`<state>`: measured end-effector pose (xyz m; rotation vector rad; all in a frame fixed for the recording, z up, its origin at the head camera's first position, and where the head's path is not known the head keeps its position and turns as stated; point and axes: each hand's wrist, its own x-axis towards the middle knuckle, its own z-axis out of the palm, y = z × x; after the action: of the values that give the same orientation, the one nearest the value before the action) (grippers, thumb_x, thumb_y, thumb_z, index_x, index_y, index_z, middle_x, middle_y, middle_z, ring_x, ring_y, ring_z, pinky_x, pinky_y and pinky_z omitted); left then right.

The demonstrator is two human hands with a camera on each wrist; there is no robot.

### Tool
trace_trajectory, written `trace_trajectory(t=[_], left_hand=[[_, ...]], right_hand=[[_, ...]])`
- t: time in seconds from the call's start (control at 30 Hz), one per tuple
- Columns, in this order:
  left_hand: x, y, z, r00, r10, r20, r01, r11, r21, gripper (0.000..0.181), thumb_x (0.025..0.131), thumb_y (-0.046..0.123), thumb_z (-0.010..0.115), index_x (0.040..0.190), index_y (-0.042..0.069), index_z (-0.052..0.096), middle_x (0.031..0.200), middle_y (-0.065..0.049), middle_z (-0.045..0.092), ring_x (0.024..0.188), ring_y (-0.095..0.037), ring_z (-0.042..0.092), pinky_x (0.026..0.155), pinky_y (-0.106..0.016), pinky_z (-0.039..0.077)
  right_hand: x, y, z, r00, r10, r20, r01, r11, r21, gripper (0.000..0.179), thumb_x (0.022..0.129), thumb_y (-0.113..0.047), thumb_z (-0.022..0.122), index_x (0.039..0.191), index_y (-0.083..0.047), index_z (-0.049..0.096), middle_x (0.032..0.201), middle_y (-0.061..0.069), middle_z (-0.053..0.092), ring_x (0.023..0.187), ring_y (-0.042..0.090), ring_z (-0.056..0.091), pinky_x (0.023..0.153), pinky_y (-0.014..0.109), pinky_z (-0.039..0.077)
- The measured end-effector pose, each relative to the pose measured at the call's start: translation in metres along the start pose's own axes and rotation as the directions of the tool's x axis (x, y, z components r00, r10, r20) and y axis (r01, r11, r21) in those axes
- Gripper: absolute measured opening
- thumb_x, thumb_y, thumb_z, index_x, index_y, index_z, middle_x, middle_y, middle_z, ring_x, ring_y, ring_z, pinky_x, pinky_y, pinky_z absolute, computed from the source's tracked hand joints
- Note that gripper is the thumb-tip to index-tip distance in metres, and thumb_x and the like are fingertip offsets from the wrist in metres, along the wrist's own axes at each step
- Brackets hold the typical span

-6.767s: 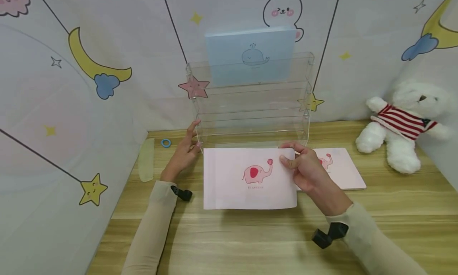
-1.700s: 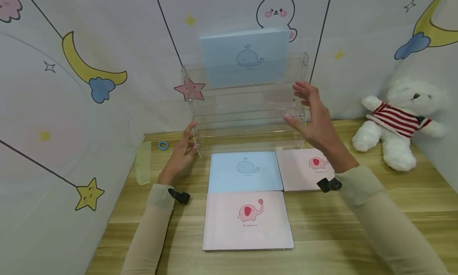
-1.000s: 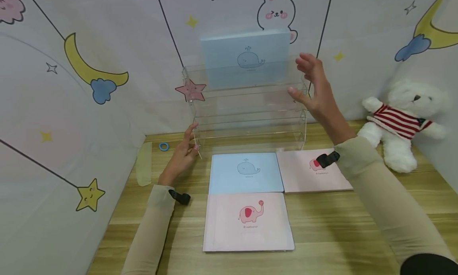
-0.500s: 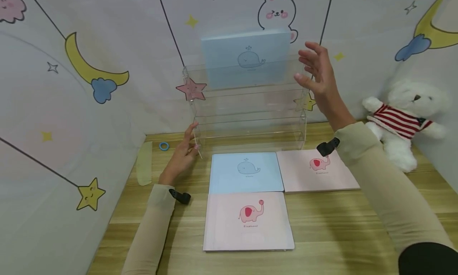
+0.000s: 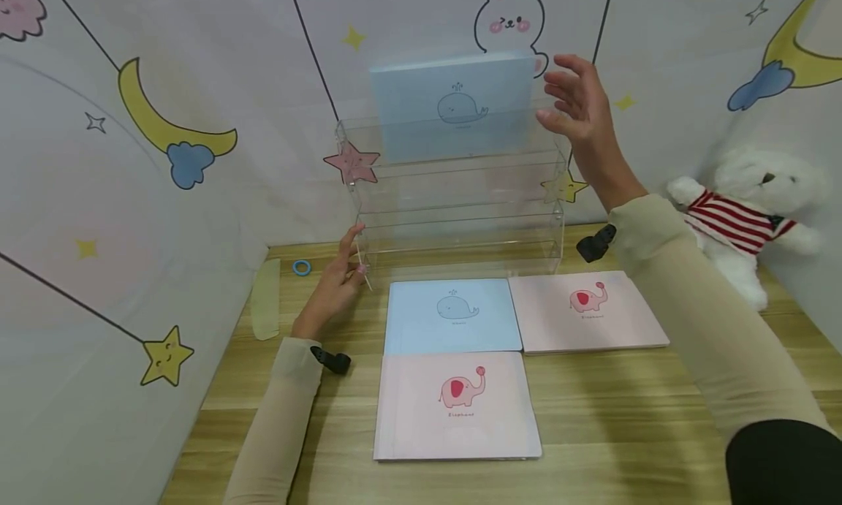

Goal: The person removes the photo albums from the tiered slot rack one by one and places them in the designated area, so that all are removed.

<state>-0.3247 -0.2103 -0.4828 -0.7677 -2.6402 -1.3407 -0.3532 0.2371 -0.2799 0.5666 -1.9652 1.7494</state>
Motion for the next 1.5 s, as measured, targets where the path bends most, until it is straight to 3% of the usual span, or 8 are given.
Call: trace_trajectory(t=[0.23, 0.43, 0.73, 1.0, 1.27, 1.4, 1.5], left_hand=[[0.0, 0.001, -0.001, 1.0, -0.003, -0.001, 0.003, 1.0, -0.01, 0.072, 0.113, 0.011, 0.05, 0.172, 0.03, 0.012, 0.166, -0.037, 0.035, 0.128, -0.053, 0.068, 0.096, -0.063, 0.061], [-0.001, 0.002, -0.001, 1.0, -0.021, 0.003, 0.021, 1.0, -0.002, 0.073, 0.113, 0.011, 0.051, 0.171, 0.035, 0.013, 0.167, -0.035, 0.035, 0.13, -0.053, 0.067, 0.098, -0.064, 0.061], [0.0, 0.003, -0.001, 1.0, -0.004, -0.007, 0.004, 1.0, -0.002, 0.073, 0.113, 0.008, 0.051, 0.171, 0.031, 0.013, 0.167, -0.037, 0.034, 0.127, -0.054, 0.067, 0.094, -0.063, 0.062], [0.001, 0.004, 0.0, 1.0, 0.002, -0.004, -0.002, 1.0, -0.006, 0.073, 0.113, 0.007, 0.05, 0.171, 0.029, 0.013, 0.167, -0.037, 0.034, 0.128, -0.054, 0.067, 0.095, -0.064, 0.062], [0.001, 0.003, 0.001, 1.0, 0.015, -0.003, -0.015, 1.0, 0.002, 0.071, 0.113, 0.009, 0.05, 0.171, 0.024, 0.012, 0.172, -0.032, 0.027, 0.131, -0.055, 0.065, 0.096, -0.065, 0.061], [0.001, 0.003, 0.0, 1.0, 0.005, -0.004, -0.005, 1.0, 0.006, 0.071, 0.113, 0.01, 0.05, 0.171, 0.027, 0.012, 0.171, -0.033, 0.029, 0.131, -0.055, 0.065, 0.097, -0.064, 0.061], [0.0, 0.003, -0.001, 1.0, -0.013, 0.0, 0.013, 1.0, 0.007, 0.072, 0.113, 0.01, 0.05, 0.171, 0.031, 0.012, 0.168, -0.033, 0.034, 0.131, -0.053, 0.066, 0.098, -0.063, 0.061]], right_hand=[[0.012, -0.001, 0.003, 1.0, -0.02, 0.017, 0.021, 0.999, -0.043, 0.069, 0.093, -0.02, 0.067, 0.159, -0.013, 0.045, 0.162, 0.016, 0.052, 0.149, 0.029, 0.048, 0.131, 0.038, 0.033], [0.019, -0.002, 0.004, 0.999, 0.005, 0.045, -0.001, 0.996, -0.094, 0.069, 0.096, -0.02, 0.065, 0.161, -0.015, 0.043, 0.163, 0.014, 0.051, 0.149, 0.026, 0.049, 0.132, 0.038, 0.032], [0.028, -0.006, 0.005, 0.989, 0.076, 0.127, -0.062, 0.991, -0.117, 0.071, 0.098, -0.021, 0.064, 0.164, -0.024, 0.038, 0.164, 0.014, 0.051, 0.148, 0.029, 0.052, 0.123, 0.041, 0.043], [0.033, -0.009, 0.005, 0.988, 0.082, 0.127, -0.076, 0.996, -0.05, 0.065, 0.099, -0.015, 0.064, 0.161, -0.021, 0.044, 0.154, 0.016, 0.059, 0.138, 0.028, 0.058, 0.119, 0.038, 0.04], [0.038, -0.005, 0.001, 0.984, 0.105, 0.143, -0.13, 0.975, 0.182, 0.05, 0.101, -0.008, 0.064, 0.15, -0.016, 0.057, 0.128, 0.006, 0.065, 0.122, 0.024, 0.056, 0.106, 0.027, 0.044], [0.042, -0.007, 0.002, 0.978, 0.099, 0.183, -0.137, 0.969, 0.208, 0.044, 0.101, -0.006, 0.066, 0.144, -0.012, 0.062, 0.129, 0.008, 0.067, 0.124, 0.025, 0.055, 0.107, 0.028, 0.044], [0.046, -0.008, 0.006, 0.974, 0.121, 0.194, -0.155, 0.973, 0.168, 0.042, 0.101, -0.005, 0.068, 0.142, -0.011, 0.065, 0.13, 0.006, 0.068, 0.123, 0.023, 0.056, 0.105, 0.026, 0.044]])
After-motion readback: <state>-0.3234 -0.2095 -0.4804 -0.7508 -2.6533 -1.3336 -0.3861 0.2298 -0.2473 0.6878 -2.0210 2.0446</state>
